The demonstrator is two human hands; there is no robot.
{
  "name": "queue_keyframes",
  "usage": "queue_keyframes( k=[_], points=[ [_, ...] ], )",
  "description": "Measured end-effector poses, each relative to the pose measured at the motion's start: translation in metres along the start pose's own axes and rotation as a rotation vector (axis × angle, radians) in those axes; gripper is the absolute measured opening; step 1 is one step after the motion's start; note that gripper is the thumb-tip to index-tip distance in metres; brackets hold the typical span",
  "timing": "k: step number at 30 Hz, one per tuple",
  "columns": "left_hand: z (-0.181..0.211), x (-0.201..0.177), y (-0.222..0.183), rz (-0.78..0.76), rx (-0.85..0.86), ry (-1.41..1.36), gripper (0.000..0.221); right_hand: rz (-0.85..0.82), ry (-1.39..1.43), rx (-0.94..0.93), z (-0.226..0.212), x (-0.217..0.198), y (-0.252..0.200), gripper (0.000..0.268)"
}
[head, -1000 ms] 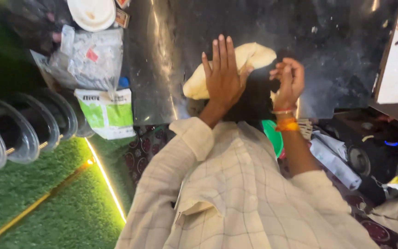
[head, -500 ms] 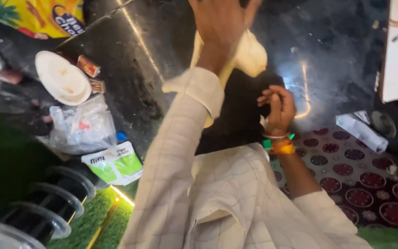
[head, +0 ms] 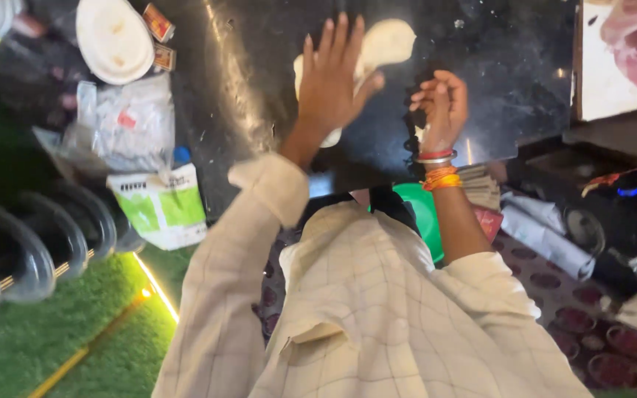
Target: The person kneads a large piece of dough on a dark countertop, pressing, folding, and rolling it with both hands. They repeatedly stretch and turn the dough, then shape it into a rounded form and clap their hands together at the end.
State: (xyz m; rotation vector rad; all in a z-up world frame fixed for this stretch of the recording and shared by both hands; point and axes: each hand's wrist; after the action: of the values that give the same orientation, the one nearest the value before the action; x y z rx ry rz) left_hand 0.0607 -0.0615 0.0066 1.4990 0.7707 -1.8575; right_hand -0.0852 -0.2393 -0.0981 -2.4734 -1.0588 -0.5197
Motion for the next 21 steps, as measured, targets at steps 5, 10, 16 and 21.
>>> queue_keyframes(
  k=[5,10,16,21],
  points=[
    [0.037,-0.016,-0.102,-0.04,0.008,0.019,0.085,-0.103,0.034,0.048,-0.005,-0.006,0.003,0.027],
    [0.027,0.001,-0.064,-0.033,0.024,0.075,0.081,-0.124,-0.001,0.056,-0.014,-0.001,-0.004,0.028],
    [0.018,0.007,0.049,-0.008,-0.089,0.121,0.093,-0.009,-0.239,0.094,-0.024,0.014,-0.019,0.024],
    [-0.024,0.036,0.132,0.059,-0.135,0.123,0.1,0.016,-0.246,0.162,-0.028,0.026,-0.029,0.021]
  ],
)
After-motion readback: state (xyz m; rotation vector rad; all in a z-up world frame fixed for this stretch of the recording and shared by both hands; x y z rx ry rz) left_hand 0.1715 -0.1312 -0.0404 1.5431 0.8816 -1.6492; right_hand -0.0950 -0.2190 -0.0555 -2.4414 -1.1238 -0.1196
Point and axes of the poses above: each hand's wrist, its own y-axis towards the middle knuckle, its own x-axis out of the palm, z = x × y, and after that the axes turned 8 degrees about y, right-handed
